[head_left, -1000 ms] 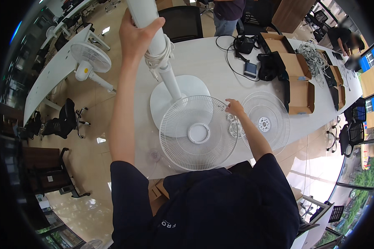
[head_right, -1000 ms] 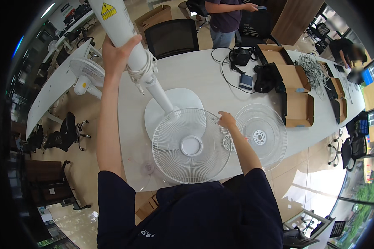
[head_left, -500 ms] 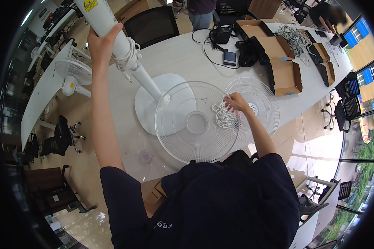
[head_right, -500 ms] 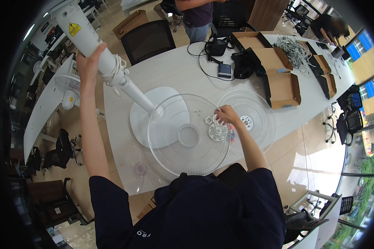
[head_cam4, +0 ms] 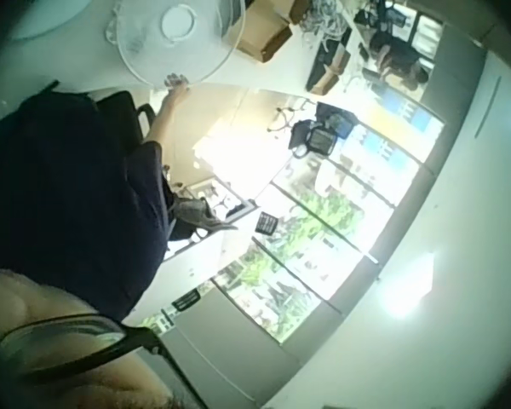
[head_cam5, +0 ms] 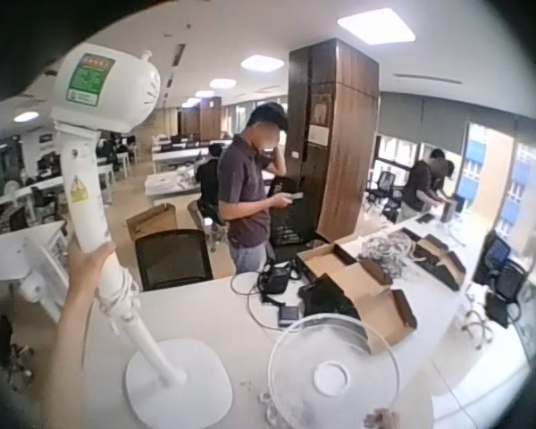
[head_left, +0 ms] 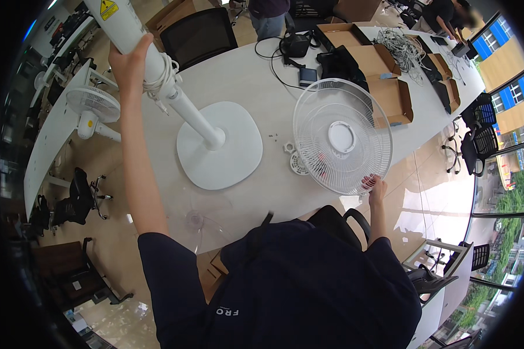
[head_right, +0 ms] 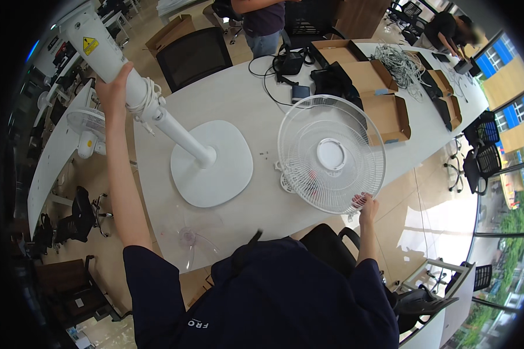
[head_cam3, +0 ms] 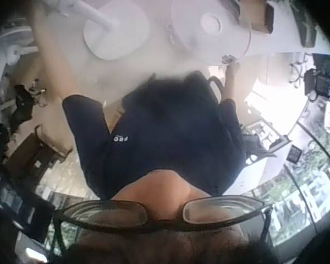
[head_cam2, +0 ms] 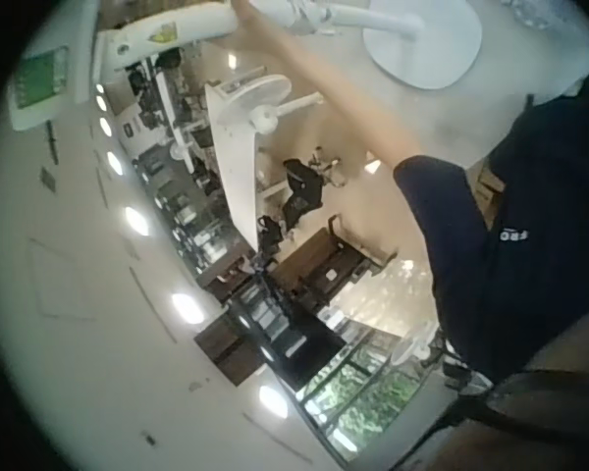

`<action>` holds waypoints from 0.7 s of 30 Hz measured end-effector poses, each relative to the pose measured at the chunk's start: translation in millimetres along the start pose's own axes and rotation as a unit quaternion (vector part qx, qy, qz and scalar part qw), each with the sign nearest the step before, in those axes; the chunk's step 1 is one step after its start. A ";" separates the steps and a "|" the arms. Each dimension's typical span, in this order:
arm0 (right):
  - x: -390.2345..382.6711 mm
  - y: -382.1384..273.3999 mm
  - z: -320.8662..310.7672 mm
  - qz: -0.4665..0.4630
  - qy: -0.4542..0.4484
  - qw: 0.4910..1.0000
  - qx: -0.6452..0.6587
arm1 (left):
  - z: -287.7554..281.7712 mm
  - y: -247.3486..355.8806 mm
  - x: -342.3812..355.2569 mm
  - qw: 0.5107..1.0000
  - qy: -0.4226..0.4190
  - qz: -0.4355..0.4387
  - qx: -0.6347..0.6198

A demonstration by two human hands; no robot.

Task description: Dismantling a standing electric fan for repair or cleaning on an office table.

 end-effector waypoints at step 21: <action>46.8 132.3 -30.2 0.055 0.138 0.986 0.082 | 15.4 6.9 -16.7 0.998 0.033 0.030 -0.039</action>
Point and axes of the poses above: each hand's wrist, its own x-axis towards the middle knuckle, its own z-axis out of the palm, y = z × x, the point moved 3 cm from there along x, towards the middle knuckle, and after that the axes turned 7 degrees about -y, right-handed, at the moved point
